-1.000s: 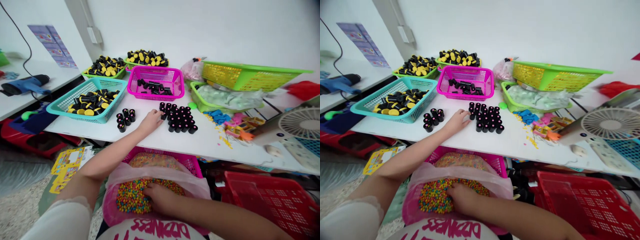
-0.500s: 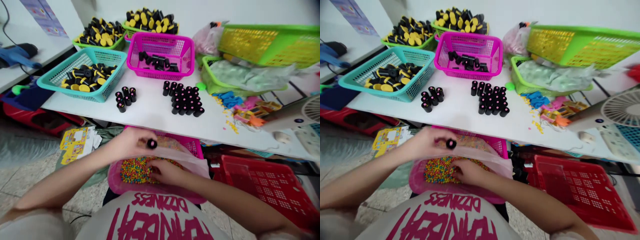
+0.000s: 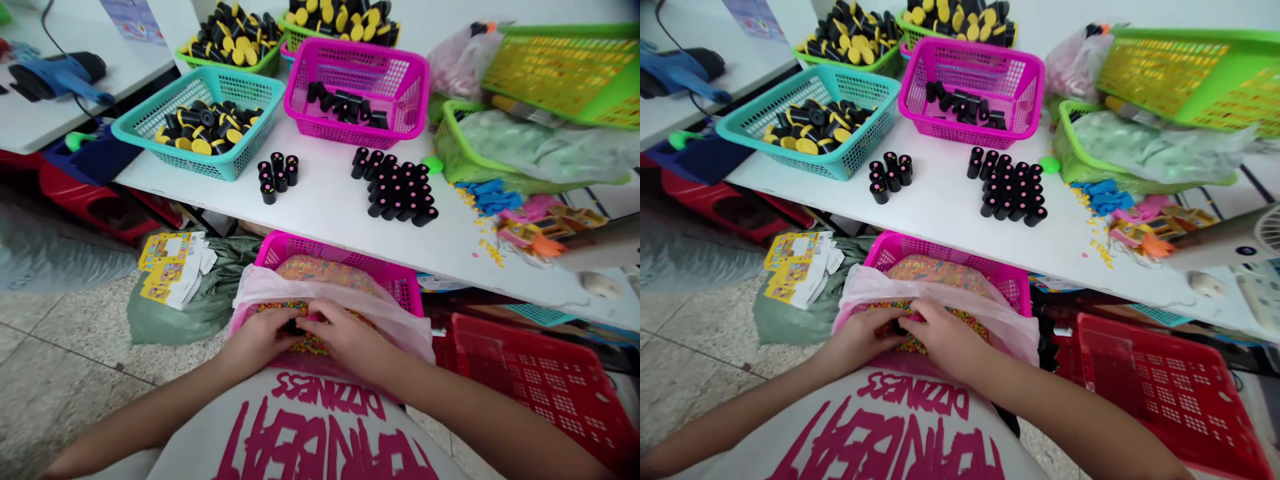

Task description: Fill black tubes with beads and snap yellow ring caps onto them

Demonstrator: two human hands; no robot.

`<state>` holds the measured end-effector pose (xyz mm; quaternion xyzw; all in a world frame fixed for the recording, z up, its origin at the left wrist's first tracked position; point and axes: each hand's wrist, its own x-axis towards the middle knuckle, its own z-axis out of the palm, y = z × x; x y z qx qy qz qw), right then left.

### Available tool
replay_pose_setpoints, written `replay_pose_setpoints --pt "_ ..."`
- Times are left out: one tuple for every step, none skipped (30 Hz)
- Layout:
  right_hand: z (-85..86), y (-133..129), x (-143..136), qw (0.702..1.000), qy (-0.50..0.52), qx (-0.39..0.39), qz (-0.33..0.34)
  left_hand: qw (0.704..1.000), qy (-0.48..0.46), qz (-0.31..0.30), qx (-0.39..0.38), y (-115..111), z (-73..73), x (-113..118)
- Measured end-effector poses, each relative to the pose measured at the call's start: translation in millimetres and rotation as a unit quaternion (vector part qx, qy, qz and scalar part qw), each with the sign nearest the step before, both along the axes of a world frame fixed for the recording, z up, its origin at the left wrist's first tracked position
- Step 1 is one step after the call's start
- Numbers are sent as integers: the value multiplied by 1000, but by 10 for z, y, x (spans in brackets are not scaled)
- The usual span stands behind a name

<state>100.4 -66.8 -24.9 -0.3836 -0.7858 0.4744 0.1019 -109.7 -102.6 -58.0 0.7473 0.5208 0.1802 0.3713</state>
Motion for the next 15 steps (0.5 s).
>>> replay_pose_setpoints --pt "25 -13 -25 999 4 -24 -21 1000 -6 0 2 -3 -1 -4" --pt "49 -25 -45 999 10 -38 -34 1000 -11 1 3 -6 -3 -6" --pt "72 -37 -61 999 18 -38 -34 1000 -16 2 4 -8 -6 -7" --pt "94 -47 -73 999 23 -27 -26 1000 -21 3 6 -9 -8 -6" --pt "117 -57 -82 1000 26 -11 -12 1000 -26 2 5 -9 -6 -3" --pt "139 -66 -90 1000 26 5 -1 1000 -30 2 5 -9 -1 0" --pt "163 -72 -98 999 25 19 7 999 -34 2 4 -9 7 3" --pt "187 -77 -106 999 22 28 10 999 -37 1 3 -7 16 6" --pt "212 -80 -114 999 17 31 7 999 -39 1 2 -6 25 8" --pt "238 -80 -120 1000 8 28 -2 999 -41 1 1 -4 32 9" --pt "261 -77 -122 1000 -3 19 -15 999 -43 2 1 -4 35 8" --pt "281 -72 -116 999 -14 10 -29 999 -43 1 0 -4 33 6" --pt "295 -64 -101 999 -22 7 -37 999 -42 0 -1 -7 28 2" --pt "301 -54 -72 999 -26 18 -34 999 -42 0 -1 -13 20 -2" --pt "297 -43 -30 998 -26 45 -19 999 -42 0 1 -21 13 -7"
